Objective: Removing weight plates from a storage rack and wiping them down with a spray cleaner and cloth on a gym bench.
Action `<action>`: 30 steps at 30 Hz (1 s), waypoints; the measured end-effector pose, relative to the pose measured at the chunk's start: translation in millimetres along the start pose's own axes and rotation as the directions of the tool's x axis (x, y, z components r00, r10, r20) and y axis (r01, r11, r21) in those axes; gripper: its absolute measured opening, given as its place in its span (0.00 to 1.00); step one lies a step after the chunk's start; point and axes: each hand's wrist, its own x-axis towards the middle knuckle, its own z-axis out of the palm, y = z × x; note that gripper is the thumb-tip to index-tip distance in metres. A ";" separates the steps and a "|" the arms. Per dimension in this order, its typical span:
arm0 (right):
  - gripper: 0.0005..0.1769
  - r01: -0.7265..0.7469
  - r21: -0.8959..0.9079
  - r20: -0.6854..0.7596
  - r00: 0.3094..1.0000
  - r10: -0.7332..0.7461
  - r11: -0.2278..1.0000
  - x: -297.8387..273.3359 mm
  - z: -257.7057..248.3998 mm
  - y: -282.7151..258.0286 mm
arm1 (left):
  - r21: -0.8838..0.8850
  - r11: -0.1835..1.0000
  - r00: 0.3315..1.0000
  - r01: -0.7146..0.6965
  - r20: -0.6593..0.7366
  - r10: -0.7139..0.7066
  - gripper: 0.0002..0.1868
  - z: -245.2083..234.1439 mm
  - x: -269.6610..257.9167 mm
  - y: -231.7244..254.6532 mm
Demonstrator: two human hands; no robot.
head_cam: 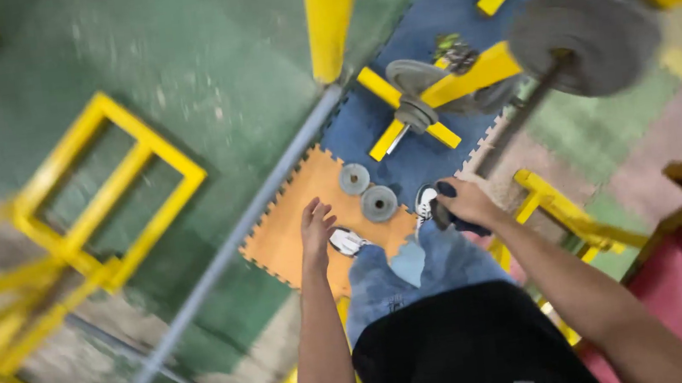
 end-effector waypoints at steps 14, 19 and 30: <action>0.23 0.238 0.076 -0.668 0.733 -0.128 0.968 -111.1 -162.7 -68.4 | 0.228 0.917 0.884 -0.329 0.417 0.213 0.27 189.7 -91.5 200.5; 0.28 0.351 -0.061 -0.739 0.614 -0.279 0.934 -105.1 -220.5 -68.3 | 0.144 0.898 0.798 -0.417 0.530 0.286 0.29 273.7 -94.4 216.5; 0.27 0.398 -0.003 -0.641 0.703 -0.308 0.917 -86.0 -267.4 -23.1 | 0.245 0.851 0.809 -0.465 0.507 0.296 0.51 390.5 -130.2 263.1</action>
